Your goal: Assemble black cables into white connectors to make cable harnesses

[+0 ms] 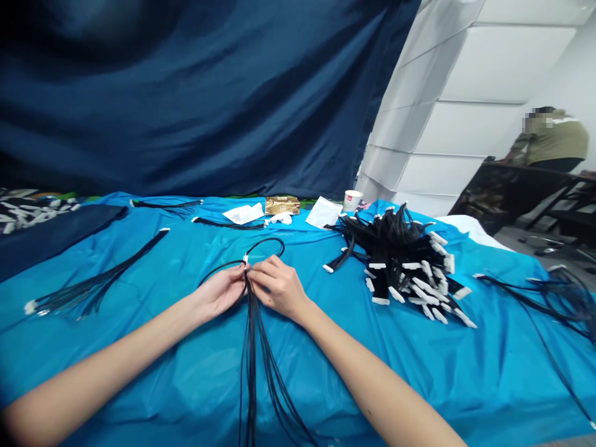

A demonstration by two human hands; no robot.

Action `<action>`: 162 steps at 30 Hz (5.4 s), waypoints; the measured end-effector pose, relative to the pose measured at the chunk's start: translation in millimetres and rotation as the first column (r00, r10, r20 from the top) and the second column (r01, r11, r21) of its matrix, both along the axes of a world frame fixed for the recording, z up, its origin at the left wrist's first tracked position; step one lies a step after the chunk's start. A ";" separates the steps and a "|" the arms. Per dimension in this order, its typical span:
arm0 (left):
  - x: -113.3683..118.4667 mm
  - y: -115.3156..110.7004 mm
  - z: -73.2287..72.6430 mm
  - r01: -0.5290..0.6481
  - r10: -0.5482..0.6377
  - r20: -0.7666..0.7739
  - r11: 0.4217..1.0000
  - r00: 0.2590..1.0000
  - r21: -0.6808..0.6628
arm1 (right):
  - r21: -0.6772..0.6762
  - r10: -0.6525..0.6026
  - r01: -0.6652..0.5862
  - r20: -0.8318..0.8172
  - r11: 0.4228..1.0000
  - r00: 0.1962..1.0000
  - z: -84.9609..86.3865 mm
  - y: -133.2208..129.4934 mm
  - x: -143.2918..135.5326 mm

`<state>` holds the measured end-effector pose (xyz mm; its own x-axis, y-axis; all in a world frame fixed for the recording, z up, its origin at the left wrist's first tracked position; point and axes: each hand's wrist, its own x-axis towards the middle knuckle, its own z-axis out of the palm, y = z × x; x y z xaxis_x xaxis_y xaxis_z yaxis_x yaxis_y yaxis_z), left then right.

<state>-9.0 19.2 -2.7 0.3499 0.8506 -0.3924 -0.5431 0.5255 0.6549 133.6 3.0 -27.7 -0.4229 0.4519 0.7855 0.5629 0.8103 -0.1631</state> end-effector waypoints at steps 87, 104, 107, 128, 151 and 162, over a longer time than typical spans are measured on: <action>3.8 -19.3 -14.7 0.204 -0.171 -0.119 0.902 0.978 0.380 | -0.181 -0.122 0.070 -0.293 0.981 0.948 13.8 -8.7 1.8; 6.0 -11.8 -3.5 0.140 -0.141 -0.001 0.978 0.990 0.157 | -0.175 -0.172 0.126 -0.277 0.976 0.945 10.8 -0.1 7.0; 3.1 -8.4 0.4 0.119 -0.118 -0.017 0.987 0.993 0.108 | -0.077 -0.244 0.232 -0.228 0.970 0.943 18.8 -4.2 10.1; -5.5 -2.9 10.4 0.076 -0.074 -0.027 0.993 0.997 0.092 | 0.093 -0.167 0.150 0.214 0.984 0.962 23.5 -18.1 4.4; -4.1 -2.3 10.4 0.061 -0.061 -0.006 0.998 0.998 0.006 | 0.183 -0.054 0.026 0.149 0.983 0.987 12.6 -5.7 2.7; -3.0 -4.5 12.2 0.070 -0.070 -0.002 0.997 0.998 -0.017 | -0.349 0.009 -0.198 -0.476 0.916 0.879 21.3 -11.4 -3.2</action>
<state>-12.0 14.7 9.5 0.4069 0.8175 -0.4076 -0.5028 0.5730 0.6472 130.4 -8.3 -6.4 -0.1211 0.7257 0.6773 0.2637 0.6813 -0.6828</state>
